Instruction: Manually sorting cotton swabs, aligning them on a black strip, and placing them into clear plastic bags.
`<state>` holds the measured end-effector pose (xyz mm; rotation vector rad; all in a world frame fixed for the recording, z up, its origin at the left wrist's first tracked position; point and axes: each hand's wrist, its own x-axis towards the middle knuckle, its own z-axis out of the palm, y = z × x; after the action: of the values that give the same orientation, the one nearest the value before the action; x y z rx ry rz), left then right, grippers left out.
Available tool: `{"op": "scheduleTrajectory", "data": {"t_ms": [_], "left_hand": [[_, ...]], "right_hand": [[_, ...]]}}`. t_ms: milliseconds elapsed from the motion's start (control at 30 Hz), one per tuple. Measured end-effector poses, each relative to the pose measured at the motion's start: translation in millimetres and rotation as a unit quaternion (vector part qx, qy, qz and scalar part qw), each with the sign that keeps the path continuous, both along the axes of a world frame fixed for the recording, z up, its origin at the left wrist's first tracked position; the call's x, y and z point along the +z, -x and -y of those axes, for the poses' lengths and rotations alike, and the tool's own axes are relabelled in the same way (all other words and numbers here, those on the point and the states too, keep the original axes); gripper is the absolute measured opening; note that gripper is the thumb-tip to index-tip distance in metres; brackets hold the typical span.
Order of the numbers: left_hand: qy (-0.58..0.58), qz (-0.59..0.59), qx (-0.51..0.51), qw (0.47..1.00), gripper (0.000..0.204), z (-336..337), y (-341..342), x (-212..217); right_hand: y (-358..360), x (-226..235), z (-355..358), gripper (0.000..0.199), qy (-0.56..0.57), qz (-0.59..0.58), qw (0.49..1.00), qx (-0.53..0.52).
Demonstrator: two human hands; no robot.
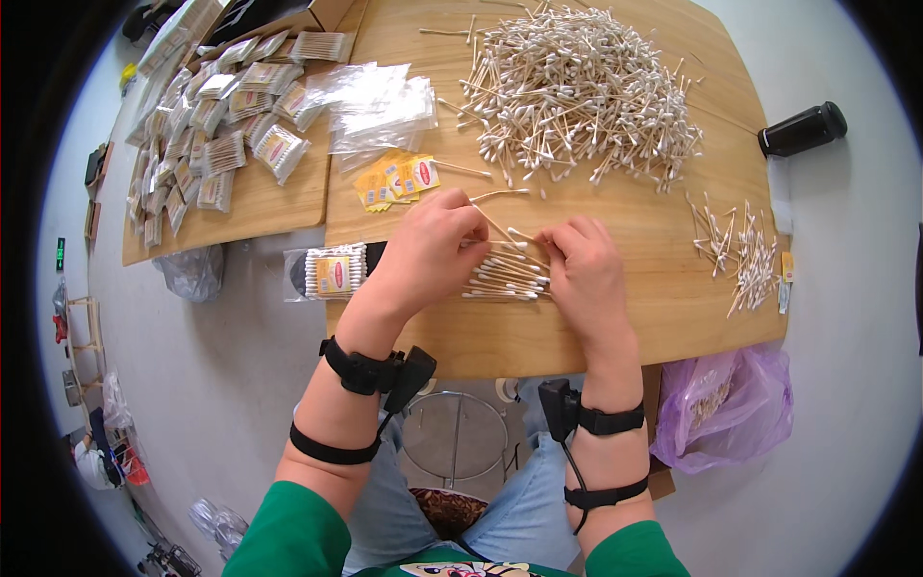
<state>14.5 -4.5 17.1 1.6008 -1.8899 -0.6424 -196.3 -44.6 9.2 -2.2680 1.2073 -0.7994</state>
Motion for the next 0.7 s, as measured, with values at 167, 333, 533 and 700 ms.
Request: {"op": "scheduleTrajectory", "data": {"t_ms": [167,333,533,700], "left_hand": [[-0.002,0.012,-0.01,1.0,0.008,0,-2,-1],[-0.009,-0.061,0.036,0.997,0.009,3,-12,-3],[0.086,0.0,0.046,0.995,0.01,8,-5,-9],[0.097,-0.004,-0.003,0.995,0.009,4,19,-15]], "right_hand": [[-14,-3,-1,0.014,0.01,0.011,1.0,-0.009],[-21,-4,-2,0.015,0.007,0.03,0.999,0.009],[-10,-3,-6,0.019,-0.097,0.077,0.992,0.039],[10,-3,-15,0.016,-0.11,0.165,0.975,-0.103]]}}
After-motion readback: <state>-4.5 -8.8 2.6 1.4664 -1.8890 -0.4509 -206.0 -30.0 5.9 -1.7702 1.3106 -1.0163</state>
